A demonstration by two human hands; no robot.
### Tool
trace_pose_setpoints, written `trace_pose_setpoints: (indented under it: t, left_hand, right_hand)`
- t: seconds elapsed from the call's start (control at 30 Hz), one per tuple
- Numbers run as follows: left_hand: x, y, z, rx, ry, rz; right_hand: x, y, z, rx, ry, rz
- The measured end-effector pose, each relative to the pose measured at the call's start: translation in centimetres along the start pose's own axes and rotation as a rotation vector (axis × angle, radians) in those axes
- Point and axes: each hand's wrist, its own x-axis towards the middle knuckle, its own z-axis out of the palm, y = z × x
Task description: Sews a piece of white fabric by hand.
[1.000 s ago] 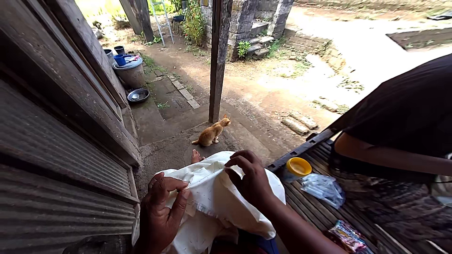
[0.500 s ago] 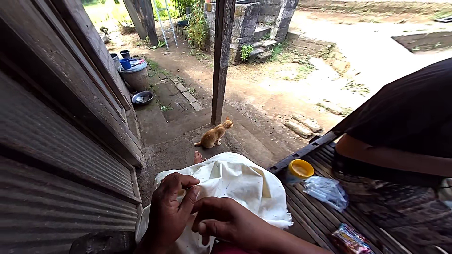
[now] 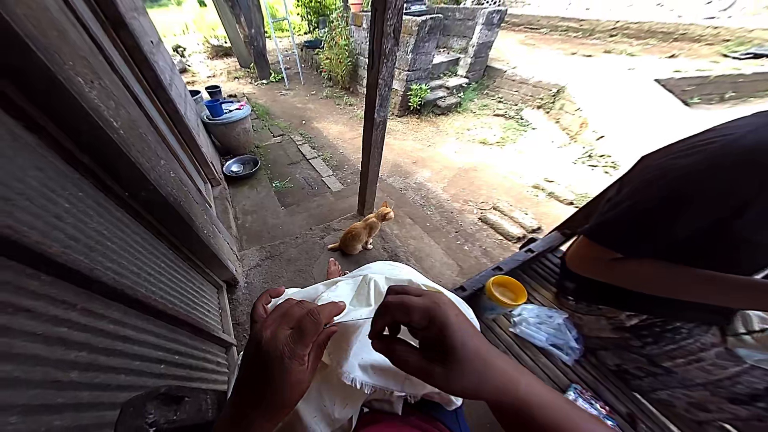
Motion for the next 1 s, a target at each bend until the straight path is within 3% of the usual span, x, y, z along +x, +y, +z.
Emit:
trace_pose_setpoints:
  t: [0.17, 0.43, 0.6, 1.0]
  left_hand:
    - [0.0, 0.2, -0.3, -0.011, 0.01, 0.035]
    - [-0.2, 0.6, 0.0, -0.054, 0.025, 0.058]
    - [-0.4, 0.9, 0.5, -0.142, -0.059, -0.007]
    - [0.6, 1.0, 1.8, -1.014, -0.524, -0.147]
  right_hand:
    - [0.3, -0.2, 1.5, -0.48, 0.113, -0.046]
    - [0.4, -0.1, 2.8, -0.45, 0.122, -0.064]
    - [0.4, 0.2, 3.0, -0.458, 0.125, -0.11]
    - [-0.5, 0.6, 1.8, -0.351, 0.034, -0.105]
